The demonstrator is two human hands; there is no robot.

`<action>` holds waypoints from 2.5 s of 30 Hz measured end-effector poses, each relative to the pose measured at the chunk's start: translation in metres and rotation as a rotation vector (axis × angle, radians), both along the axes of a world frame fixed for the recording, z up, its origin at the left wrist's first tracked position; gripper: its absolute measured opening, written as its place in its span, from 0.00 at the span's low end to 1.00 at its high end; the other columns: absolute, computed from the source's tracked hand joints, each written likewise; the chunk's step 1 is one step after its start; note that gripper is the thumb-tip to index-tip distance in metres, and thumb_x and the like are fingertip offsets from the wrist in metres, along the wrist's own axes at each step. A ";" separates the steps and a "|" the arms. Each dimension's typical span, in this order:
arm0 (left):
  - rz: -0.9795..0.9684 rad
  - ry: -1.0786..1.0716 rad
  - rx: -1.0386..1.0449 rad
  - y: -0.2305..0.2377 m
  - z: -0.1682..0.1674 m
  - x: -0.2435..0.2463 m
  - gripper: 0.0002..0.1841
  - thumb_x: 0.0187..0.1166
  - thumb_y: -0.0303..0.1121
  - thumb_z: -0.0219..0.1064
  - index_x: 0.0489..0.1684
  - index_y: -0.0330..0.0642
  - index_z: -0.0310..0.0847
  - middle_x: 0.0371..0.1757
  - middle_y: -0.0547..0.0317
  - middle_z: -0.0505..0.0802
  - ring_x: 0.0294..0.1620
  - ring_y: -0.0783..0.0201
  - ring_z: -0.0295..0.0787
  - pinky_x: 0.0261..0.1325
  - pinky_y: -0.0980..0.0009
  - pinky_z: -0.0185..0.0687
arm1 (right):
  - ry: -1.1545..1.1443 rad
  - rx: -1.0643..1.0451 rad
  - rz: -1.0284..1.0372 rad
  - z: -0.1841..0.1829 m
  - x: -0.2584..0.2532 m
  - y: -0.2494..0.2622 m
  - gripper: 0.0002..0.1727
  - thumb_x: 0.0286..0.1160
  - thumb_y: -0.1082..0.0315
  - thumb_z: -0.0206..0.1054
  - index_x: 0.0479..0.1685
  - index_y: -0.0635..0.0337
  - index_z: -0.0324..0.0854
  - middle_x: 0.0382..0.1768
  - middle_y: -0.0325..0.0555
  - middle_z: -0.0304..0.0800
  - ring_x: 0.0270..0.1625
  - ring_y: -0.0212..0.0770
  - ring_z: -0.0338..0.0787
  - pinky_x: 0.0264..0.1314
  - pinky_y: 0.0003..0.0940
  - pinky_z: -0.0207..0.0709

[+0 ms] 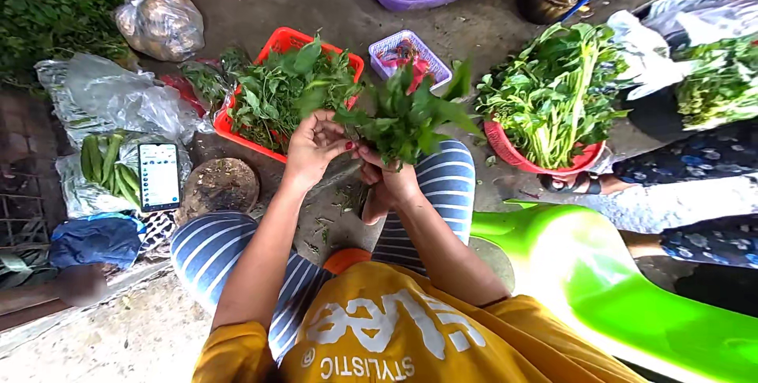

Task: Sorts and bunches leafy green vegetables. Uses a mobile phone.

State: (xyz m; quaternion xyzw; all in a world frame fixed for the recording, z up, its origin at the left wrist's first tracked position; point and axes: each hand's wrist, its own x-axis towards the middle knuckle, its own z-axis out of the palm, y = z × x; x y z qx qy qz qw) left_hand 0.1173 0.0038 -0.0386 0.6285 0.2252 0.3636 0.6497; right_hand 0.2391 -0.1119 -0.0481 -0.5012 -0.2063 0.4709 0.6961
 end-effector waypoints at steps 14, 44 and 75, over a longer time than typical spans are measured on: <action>-0.050 0.629 0.229 0.015 0.017 -0.022 0.34 0.70 0.36 0.82 0.79 0.45 0.74 0.76 0.50 0.84 0.71 0.53 0.85 0.71 0.52 0.83 | 0.293 0.193 0.035 0.027 0.032 -0.015 0.06 0.79 0.70 0.60 0.40 0.55 0.83 0.27 0.36 0.86 0.14 0.24 0.74 0.18 0.18 0.73; 0.028 0.109 0.408 0.004 0.014 -0.010 0.10 0.82 0.24 0.65 0.52 0.29 0.88 0.49 0.47 0.94 0.48 0.64 0.92 0.60 0.66 0.88 | 0.145 0.186 0.224 0.016 0.024 -0.009 0.08 0.81 0.64 0.64 0.43 0.54 0.88 0.28 0.34 0.87 0.17 0.23 0.75 0.21 0.18 0.73; -0.176 0.176 -0.076 0.002 0.016 -0.003 0.17 0.87 0.28 0.60 0.68 0.26 0.77 0.57 0.48 0.91 0.55 0.65 0.90 0.66 0.65 0.85 | 0.171 0.003 0.261 0.015 0.017 -0.016 0.06 0.74 0.71 0.63 0.43 0.58 0.84 0.24 0.33 0.85 0.13 0.22 0.71 0.18 0.17 0.70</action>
